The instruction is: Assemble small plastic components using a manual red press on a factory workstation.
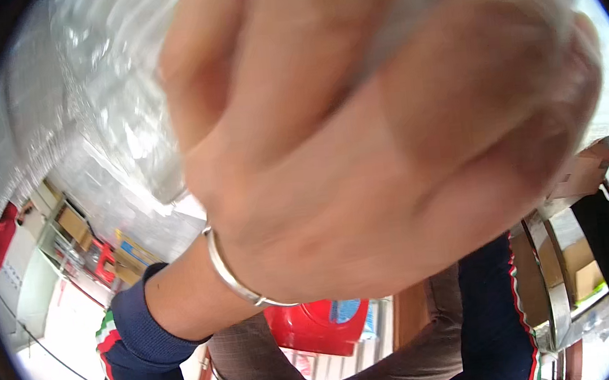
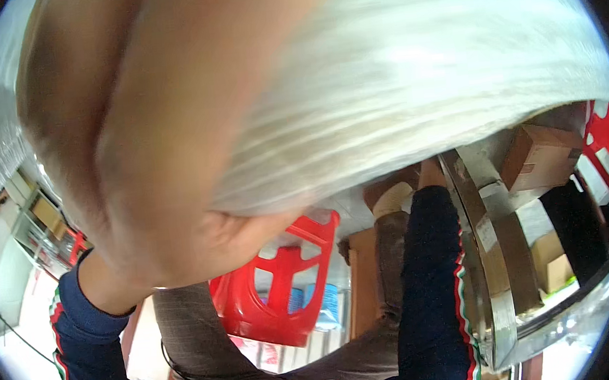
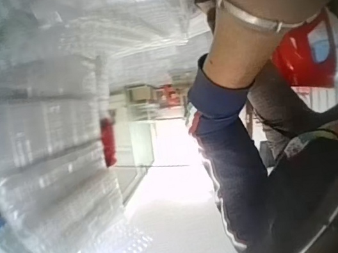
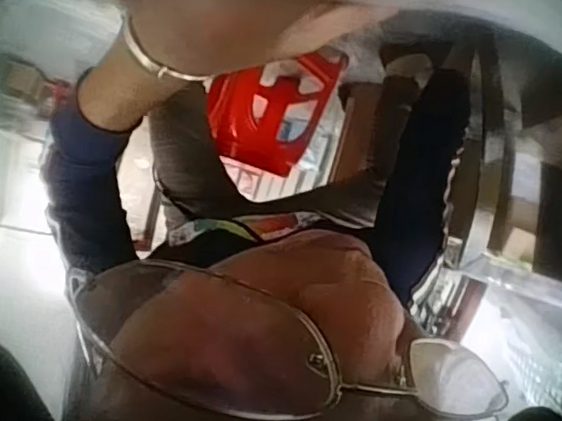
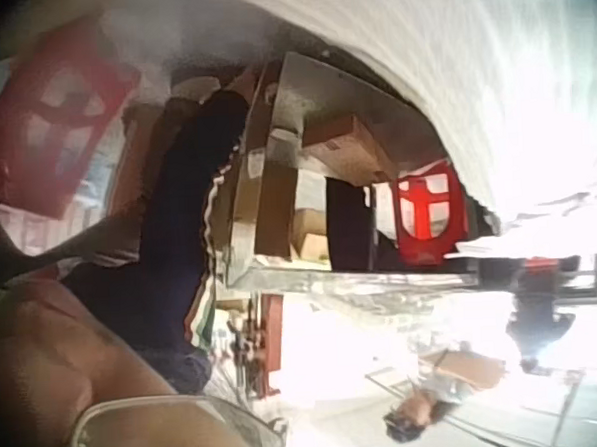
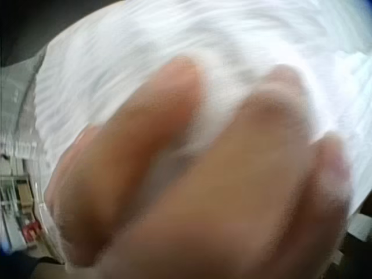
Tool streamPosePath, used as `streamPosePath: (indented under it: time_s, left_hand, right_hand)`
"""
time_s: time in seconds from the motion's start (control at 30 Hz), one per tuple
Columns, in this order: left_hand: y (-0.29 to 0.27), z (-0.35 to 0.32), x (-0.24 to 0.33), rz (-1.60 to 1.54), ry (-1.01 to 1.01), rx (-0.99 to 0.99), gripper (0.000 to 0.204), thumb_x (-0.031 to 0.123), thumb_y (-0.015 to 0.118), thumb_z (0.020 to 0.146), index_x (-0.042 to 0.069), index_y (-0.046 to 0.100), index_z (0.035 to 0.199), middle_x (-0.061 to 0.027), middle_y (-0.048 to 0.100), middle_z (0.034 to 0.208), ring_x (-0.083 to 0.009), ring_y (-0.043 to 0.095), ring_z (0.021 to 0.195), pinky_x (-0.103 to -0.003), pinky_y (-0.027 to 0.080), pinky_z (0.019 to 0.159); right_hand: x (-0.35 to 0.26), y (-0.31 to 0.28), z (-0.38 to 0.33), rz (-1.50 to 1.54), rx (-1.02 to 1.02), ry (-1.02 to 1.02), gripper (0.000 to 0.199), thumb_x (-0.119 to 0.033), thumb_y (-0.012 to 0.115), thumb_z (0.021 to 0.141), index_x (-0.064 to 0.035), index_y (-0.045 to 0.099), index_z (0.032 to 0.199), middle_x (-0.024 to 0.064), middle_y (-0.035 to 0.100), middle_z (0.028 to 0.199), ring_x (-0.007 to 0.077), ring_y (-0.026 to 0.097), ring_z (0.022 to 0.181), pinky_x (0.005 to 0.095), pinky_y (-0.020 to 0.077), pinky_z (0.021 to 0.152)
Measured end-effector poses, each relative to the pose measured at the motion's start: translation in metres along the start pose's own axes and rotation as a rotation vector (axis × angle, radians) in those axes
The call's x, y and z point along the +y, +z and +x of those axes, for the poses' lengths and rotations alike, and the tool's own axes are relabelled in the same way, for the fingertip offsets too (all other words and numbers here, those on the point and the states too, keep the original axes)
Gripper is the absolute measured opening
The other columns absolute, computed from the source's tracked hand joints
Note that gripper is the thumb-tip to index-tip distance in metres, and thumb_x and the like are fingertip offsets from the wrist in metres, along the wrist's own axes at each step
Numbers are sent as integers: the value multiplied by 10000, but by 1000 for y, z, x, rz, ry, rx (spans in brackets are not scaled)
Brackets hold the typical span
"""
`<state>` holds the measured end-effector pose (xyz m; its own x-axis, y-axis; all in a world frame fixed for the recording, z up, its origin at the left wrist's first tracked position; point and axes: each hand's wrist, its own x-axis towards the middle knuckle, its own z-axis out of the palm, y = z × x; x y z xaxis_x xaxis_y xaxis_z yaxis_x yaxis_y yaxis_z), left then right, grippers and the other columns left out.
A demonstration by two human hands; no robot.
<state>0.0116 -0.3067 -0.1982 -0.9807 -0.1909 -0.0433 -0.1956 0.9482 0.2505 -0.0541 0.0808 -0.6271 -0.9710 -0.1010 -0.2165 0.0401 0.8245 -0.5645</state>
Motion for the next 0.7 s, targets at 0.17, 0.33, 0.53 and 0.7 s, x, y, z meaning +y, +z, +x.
streamPosePath:
  time_s: [0.17, 0.33, 0.53, 0.7]
  left_hand:
    - [-6, 40, 9, 49, 106, -103, 1029, 345, 829, 643, -2, 295, 1452, -183, 451, 1410, -336, 518, 1245, -445, 385, 1071]
    - [8, 54, 23, 12, 102, -206, 1100, 339, 853, 611, -37, 270, 1464, -225, 439, 1419, -352, 512, 1249, -449, 385, 1072]
    - [9, 48, 25, -74, 76, -174, 1192, 300, 876, 557, -60, 212, 1479, -263, 388, 1444, -375, 455, 1292, -460, 360, 1092]
    - [13, 34, -2, -44, 156, -95, 1233, 265, 882, 541, -78, 169, 1487, -288, 351, 1459, -388, 419, 1317, -468, 337, 1105]
  right_hand:
    - [15, 12, -6, 225, 49, 125, 360, -125, 660, 866, 6, 583, 1192, 171, 634, 1129, 291, 608, 1027, 429, 459, 961]
    - [63, 0, -16, 341, 40, 191, 348, -123, 657, 870, 6, 585, 1185, 167, 638, 1117, 285, 612, 1017, 429, 462, 956]
    - [45, 40, -27, 605, 1, 244, 333, -122, 652, 875, 5, 587, 1176, 163, 643, 1104, 279, 617, 1005, 428, 466, 949]
    - [-10, 98, -40, 893, -50, 301, 321, -121, 648, 880, 4, 589, 1169, 159, 647, 1092, 273, 621, 994, 428, 469, 943]
